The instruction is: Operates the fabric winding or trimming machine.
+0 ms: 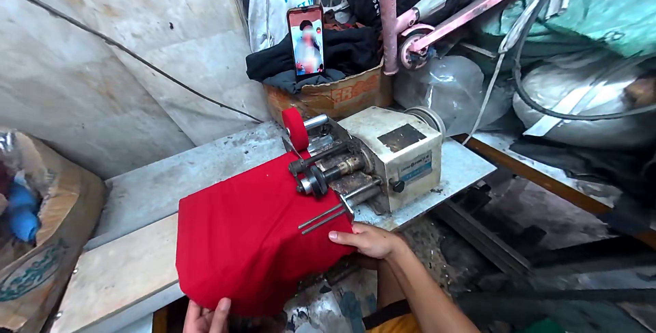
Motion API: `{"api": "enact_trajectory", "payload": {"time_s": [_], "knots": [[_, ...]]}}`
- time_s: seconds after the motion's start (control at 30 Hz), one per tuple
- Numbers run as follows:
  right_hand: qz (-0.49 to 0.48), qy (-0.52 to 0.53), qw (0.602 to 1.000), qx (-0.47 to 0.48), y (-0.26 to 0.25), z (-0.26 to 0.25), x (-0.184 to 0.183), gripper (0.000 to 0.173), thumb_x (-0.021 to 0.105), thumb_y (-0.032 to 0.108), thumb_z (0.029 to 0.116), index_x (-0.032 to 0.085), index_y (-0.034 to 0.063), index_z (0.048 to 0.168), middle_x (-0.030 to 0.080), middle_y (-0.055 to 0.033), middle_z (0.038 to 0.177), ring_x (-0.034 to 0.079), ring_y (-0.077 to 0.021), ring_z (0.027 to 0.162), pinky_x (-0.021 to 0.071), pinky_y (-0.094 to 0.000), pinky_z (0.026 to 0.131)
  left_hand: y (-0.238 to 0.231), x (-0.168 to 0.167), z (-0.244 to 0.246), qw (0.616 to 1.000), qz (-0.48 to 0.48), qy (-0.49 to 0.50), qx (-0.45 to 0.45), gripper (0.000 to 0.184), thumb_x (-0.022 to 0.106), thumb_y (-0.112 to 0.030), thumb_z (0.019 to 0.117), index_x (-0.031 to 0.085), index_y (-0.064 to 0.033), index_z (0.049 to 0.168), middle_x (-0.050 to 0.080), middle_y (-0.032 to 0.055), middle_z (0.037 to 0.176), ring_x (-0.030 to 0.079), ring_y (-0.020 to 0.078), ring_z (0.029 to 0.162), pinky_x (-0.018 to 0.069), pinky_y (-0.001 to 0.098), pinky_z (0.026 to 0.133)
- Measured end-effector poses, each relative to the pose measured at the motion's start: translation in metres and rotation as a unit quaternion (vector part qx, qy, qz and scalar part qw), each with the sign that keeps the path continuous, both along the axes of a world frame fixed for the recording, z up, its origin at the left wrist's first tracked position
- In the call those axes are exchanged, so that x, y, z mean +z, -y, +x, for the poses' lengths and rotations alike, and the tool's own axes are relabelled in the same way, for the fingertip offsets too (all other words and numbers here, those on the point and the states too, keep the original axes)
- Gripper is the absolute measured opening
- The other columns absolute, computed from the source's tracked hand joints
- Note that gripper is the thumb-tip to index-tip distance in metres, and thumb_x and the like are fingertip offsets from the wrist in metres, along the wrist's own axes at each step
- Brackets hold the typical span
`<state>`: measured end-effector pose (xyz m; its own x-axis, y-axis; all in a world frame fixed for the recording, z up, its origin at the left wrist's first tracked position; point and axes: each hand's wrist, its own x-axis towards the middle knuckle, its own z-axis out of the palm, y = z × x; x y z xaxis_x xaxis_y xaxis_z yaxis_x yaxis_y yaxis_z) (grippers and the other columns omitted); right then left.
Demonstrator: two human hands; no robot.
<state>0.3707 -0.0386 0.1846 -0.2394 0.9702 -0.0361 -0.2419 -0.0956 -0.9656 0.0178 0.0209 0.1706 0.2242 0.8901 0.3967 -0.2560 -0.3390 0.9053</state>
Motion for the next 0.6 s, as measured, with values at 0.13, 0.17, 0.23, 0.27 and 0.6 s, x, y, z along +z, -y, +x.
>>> {"api": "enact_trajectory", "payload": {"time_s": [0.13,0.17,0.23,0.27,0.6], "knots": [[0.003,0.006,1.0,0.001,0.0003,0.0009,0.0005,0.025,0.053,0.026,0.1066,0.065,0.0112,0.122,0.075,0.0053,0.109,0.07,-0.0042,0.104,0.0565,-0.0287,0.098,0.0031,-0.0017,0.0021,0.999,-0.009,-0.022,-0.03,0.035,0.074,-0.022,0.0942,0.065,-0.0295,0.127,0.075,-0.0109,0.114,0.07,0.004,0.105,0.0584,0.0263,0.094],[0.002,0.009,1.0,-0.001,0.0005,0.0008,0.0009,0.025,0.053,0.027,0.1063,0.065,0.0108,0.122,0.075,0.005,0.109,0.07,-0.0043,0.104,0.0568,-0.0289,0.098,0.0014,-0.002,0.0006,0.999,-0.01,0.007,-0.041,0.037,0.072,-0.022,0.0956,0.063,-0.029,0.131,0.074,-0.0092,0.118,0.07,0.005,0.108,0.0577,0.0277,0.096],[0.002,0.009,1.0,-0.002,0.0006,0.0004,0.0001,0.026,0.054,0.028,0.1062,0.065,0.0106,0.122,0.075,0.0048,0.109,0.07,-0.0046,0.104,0.0567,-0.0292,0.098,0.0013,-0.0018,0.0008,1.0,-0.013,-0.012,-0.017,0.036,0.072,-0.02,0.0951,0.061,-0.0265,0.129,0.074,-0.0094,0.116,0.07,0.0051,0.107,0.0579,0.0274,0.096],[0.0,0.009,1.0,-0.001,0.0002,0.0004,-0.0002,0.026,0.054,0.028,0.1063,0.065,0.0109,0.122,0.075,0.005,0.109,0.07,-0.0045,0.105,0.0566,-0.0291,0.098,0.0042,-0.0009,0.0027,0.998,-0.016,-0.053,-0.001,0.036,0.074,-0.018,0.0937,0.063,-0.0246,0.127,0.075,-0.0111,0.114,0.07,0.0044,0.105,0.0588,0.0267,0.094],[-0.005,0.001,1.0,-0.003,0.0003,0.0005,0.0019,0.024,0.053,0.027,0.1064,0.065,0.0116,0.121,0.075,0.0057,0.108,0.07,-0.0039,0.104,0.0566,-0.0282,0.098,0.0083,-0.0009,0.0031,0.999,-0.025,-0.024,-0.025,0.036,0.075,-0.023,0.0929,0.064,-0.029,0.126,0.075,-0.0109,0.115,0.07,0.0038,0.107,0.0582,0.0273,0.096]]}}
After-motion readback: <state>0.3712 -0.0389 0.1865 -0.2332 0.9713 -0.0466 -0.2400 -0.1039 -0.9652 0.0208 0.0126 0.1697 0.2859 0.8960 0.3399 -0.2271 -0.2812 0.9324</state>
